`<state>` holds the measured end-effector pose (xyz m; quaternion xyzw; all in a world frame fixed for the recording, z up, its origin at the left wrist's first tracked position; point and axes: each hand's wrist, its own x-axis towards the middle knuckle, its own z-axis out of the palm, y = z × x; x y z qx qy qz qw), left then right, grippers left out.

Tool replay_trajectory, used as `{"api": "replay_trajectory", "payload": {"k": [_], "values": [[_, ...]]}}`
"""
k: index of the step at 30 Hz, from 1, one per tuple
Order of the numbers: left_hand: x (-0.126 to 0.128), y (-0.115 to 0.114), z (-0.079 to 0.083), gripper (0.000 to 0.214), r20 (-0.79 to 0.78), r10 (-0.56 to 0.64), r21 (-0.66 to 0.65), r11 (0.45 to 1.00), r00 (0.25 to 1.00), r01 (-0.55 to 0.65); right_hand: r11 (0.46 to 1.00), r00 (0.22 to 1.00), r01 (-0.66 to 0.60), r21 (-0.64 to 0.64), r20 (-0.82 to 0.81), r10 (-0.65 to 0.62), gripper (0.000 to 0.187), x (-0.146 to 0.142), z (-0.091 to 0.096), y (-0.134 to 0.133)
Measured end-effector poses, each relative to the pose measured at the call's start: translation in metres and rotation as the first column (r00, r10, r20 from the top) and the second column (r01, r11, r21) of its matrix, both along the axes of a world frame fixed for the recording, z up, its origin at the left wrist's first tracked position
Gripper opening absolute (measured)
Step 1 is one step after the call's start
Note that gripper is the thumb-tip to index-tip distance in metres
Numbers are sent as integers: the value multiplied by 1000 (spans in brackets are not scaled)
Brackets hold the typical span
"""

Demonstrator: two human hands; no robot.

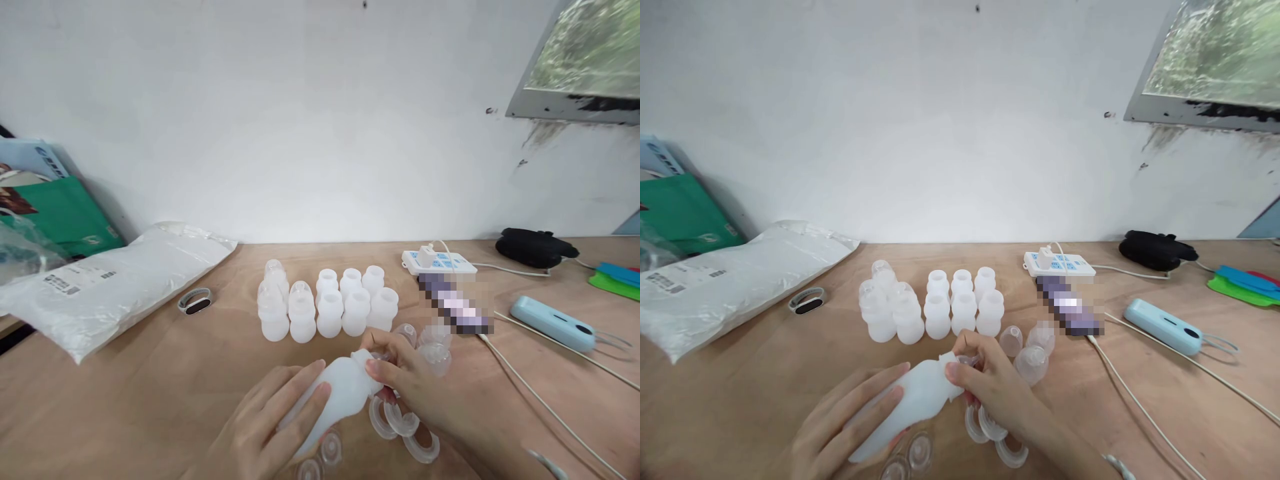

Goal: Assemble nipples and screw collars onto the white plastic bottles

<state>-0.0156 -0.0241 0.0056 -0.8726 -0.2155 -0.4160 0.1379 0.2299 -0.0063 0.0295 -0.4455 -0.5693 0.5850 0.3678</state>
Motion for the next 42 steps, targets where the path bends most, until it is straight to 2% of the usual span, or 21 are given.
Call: {"api": "replay_trajectory", "payload": {"k": [2,4,6,8,9,10,11,12,14,16,20,23,26,28,30,31,32,34,35,37,42], "values": [[-1,3,-1,30,17,-19,19,1000,1000,19,1000,999,2,20,35,-3,34,-2,6,-4],[-1,5,0,28,56,-29,-6,1000,998,30,996,991,-12,91,137,0,32,0,14,-8],[-1,7,0,27,92,-10,-56,998,996,15,974,959,-22,226,280,-43,30,7,25,-8],[-1,7,0,28,114,24,-75,997,993,-16,903,894,18,429,398,-207,29,22,36,-1],[-1,7,0,31,115,39,-78,996,993,-30,836,827,62,545,440,-349,30,31,40,6],[-1,7,-1,33,116,46,-77,996,992,-38,760,726,76,646,486,-485,31,42,43,14],[-1,7,-1,34,118,50,-76,996,992,-41,692,596,66,719,528,-605,30,52,46,22],[-1,7,-1,36,121,51,-77,996,991,-42,661,452,-9,750,593,-666,28,61,47,31],[0,7,-1,37,132,53,-77,996,990,-43,730,212,-272,627,779,-590,27,73,47,47],[1,7,-1,36,141,55,-67,997,988,-46,779,117,-391,490,866,-486,26,76,45,58],[2,7,0,33,136,65,-56,997,989,-58,818,81,-460,346,933,-350,32,64,41,64],[1,7,0,33,131,74,-59,996,989,-67,827,64,-467,313,945,-321,31,66,50,58],[2,6,0,34,166,86,-96,993,982,-71,820,105,-430,376,924,-368,31,86,70,44],[4,5,2,37,232,91,-162,985,968,-54,762,291,-327,559,827,-481,35,100,82,30],[6,3,8,40,314,88,-251,968,945,-7,698,505,-185,692,676,-537,37,107,86,17],[7,2,11,41,350,90,-298,954,932,20,695,591,-132,707,619,-517,38,107,85,11],[8,1,15,41,383,95,-339,940,919,44,716,666,-99,691,581,-468,39,104,82,7],[10,0,21,37,428,126,-417,906,895,72,785,778,-77,614,529,-337,38,93,71,1],[10,0,22,35,443,140,-448,890,886,83,814,819,-72,576,500,-282,37,86,65,-1],[11,0,21,31,469,143,-480,869,871,116,837,874,-55,545,431,-223,34,71,54,-3],[13,-1,10,32,488,126,-477,867,864,143,793,926,-101,601,348,-146,32,46,48,-9]]}}
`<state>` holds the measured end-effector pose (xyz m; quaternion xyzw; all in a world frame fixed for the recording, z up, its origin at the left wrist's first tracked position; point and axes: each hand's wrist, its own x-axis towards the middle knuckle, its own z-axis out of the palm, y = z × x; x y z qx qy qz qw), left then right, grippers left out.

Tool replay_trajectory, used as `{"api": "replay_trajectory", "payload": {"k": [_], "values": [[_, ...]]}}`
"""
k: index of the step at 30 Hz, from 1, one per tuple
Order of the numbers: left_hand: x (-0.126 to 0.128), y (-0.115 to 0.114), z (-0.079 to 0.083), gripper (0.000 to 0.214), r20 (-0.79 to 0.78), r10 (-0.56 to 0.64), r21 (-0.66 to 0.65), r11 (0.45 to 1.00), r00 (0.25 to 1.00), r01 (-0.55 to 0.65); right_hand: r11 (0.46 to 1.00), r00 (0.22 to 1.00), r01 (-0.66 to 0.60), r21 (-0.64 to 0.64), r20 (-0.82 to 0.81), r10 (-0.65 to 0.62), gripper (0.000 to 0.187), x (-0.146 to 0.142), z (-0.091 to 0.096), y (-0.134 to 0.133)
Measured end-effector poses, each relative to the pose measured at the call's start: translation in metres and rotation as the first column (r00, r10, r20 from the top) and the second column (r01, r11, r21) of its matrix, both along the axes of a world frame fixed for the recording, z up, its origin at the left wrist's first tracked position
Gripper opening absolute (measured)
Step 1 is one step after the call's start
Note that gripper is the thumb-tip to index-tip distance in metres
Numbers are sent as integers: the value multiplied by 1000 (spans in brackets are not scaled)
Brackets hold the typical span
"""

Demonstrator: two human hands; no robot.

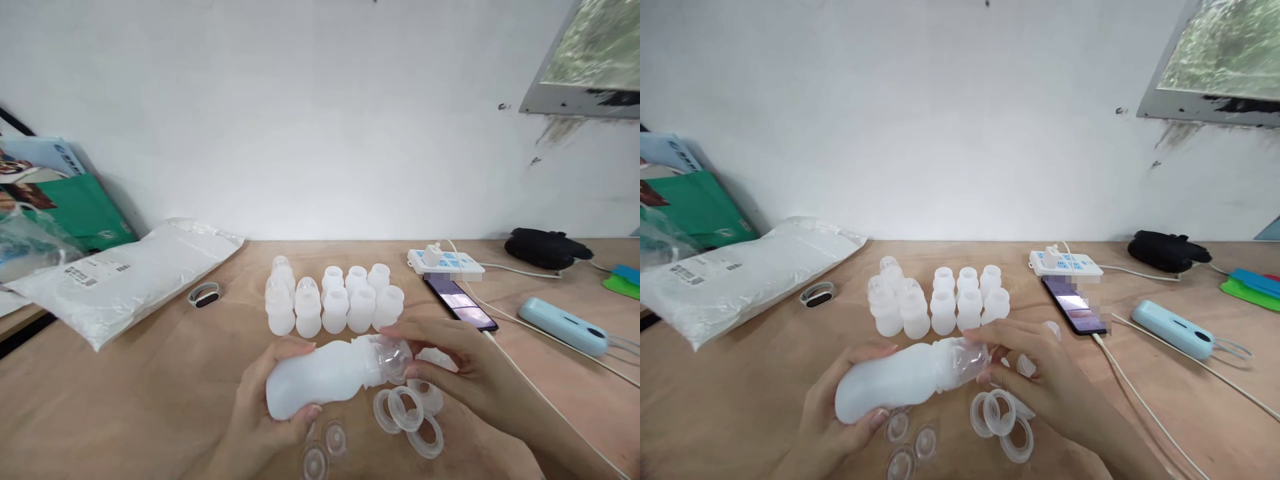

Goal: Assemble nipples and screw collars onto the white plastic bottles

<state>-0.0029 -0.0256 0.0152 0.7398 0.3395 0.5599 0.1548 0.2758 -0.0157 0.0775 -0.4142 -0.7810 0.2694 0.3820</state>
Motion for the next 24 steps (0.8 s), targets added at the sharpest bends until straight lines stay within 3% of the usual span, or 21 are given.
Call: {"api": "replay_trajectory", "payload": {"k": [5,11,15,18,21,24], "values": [[6,-6,2,29,-11,8,5,1000,1000,-8,998,995,-46,53,-82,50,33,-7,1,-4],[6,-7,0,32,-36,13,80,997,999,-10,998,989,-48,-48,-142,40,26,-7,-13,-4],[0,-5,-3,31,-48,22,34,999,999,-20,996,989,-8,-87,-146,-5,30,-13,-19,-5],[-3,-4,-1,33,-38,0,-14,1000,999,0,989,980,25,-144,-192,-53,30,-25,-11,-4],[-5,-2,3,39,-12,24,-49,998,1000,-24,980,964,-9,-199,-263,-44,26,-39,8,1],[-7,6,3,53,116,100,-18,995,988,-98,992,976,25,-122,-211,-51,25,-48,29,11]]}}
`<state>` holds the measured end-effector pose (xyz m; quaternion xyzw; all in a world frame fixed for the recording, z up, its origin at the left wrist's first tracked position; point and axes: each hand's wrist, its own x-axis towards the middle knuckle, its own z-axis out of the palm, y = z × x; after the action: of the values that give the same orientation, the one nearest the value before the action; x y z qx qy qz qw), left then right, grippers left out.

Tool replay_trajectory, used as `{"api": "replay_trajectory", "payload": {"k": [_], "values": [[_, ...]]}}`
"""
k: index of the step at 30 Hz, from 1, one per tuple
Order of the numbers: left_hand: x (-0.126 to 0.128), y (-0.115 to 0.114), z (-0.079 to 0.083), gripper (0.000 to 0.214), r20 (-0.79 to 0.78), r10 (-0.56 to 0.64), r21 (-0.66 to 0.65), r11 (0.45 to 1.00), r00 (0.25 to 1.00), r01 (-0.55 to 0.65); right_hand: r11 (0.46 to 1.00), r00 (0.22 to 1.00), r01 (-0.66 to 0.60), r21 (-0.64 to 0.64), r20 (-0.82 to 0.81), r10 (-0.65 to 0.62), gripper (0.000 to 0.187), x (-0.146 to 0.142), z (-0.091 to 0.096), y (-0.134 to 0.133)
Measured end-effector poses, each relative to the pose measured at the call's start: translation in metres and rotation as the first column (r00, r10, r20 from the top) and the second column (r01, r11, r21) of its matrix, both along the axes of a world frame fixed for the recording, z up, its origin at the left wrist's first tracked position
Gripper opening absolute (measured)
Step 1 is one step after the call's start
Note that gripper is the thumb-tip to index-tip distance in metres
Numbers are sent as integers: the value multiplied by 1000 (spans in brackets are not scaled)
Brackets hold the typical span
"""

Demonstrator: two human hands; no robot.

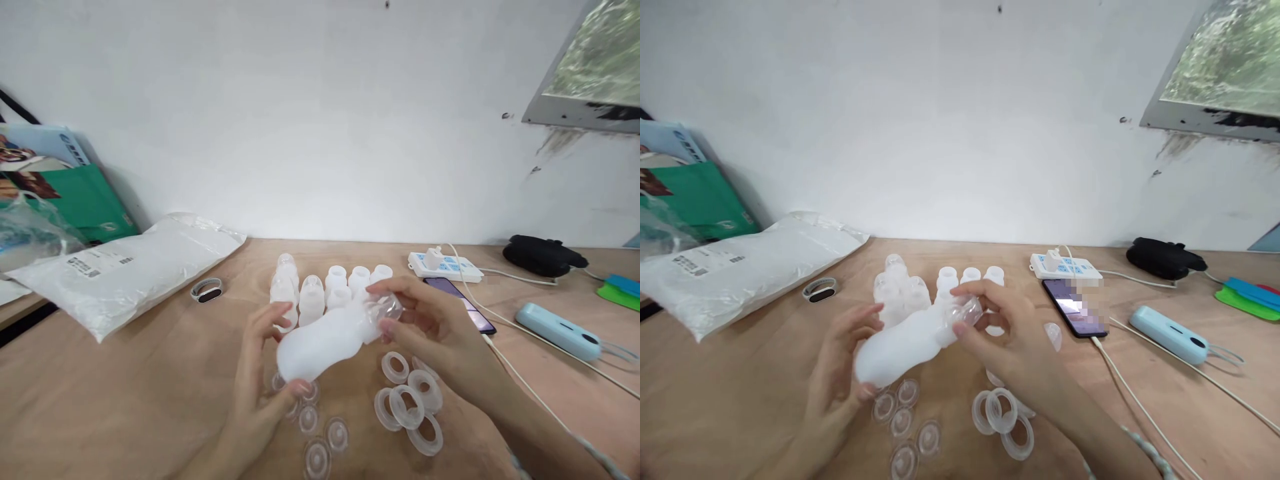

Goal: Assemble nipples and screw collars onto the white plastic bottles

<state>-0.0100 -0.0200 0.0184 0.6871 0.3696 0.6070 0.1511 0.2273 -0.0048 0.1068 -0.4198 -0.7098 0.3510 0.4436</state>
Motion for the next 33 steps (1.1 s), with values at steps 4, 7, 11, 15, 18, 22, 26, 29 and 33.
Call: {"api": "replay_trajectory", "payload": {"k": [4,7,11,15,18,22,26,29,33], "values": [[-4,11,-3,42,245,62,65,995,967,-81,977,943,-22,214,329,-51,22,-14,8,15],[-6,14,-3,34,321,132,52,986,938,-157,964,867,-83,252,495,-54,27,-32,-4,23],[-5,13,0,31,347,168,61,978,923,-201,961,792,-83,263,602,-96,22,-56,-23,30],[-5,11,2,29,374,171,57,977,911,-207,950,728,-50,309,662,-177,15,-69,-27,38],[-5,10,4,27,387,189,48,973,903,-224,945,710,-30,326,672,-210,15,-75,-27,44],[-6,9,6,23,385,174,58,976,906,-212,933,678,-5,360,687,-261,16,-82,-27,52],[-7,8,5,24,381,189,43,974,905,-222,917,638,15,399,702,-316,13,-88,-25,59],[-7,9,5,22,387,166,50,978,907,-200,903,614,24,429,706,-352,12,-90,-25,65],[-8,10,4,21,382,145,65,981,912,-184,880,609,19,475,692,-387,21,-91,-25,71]]}}
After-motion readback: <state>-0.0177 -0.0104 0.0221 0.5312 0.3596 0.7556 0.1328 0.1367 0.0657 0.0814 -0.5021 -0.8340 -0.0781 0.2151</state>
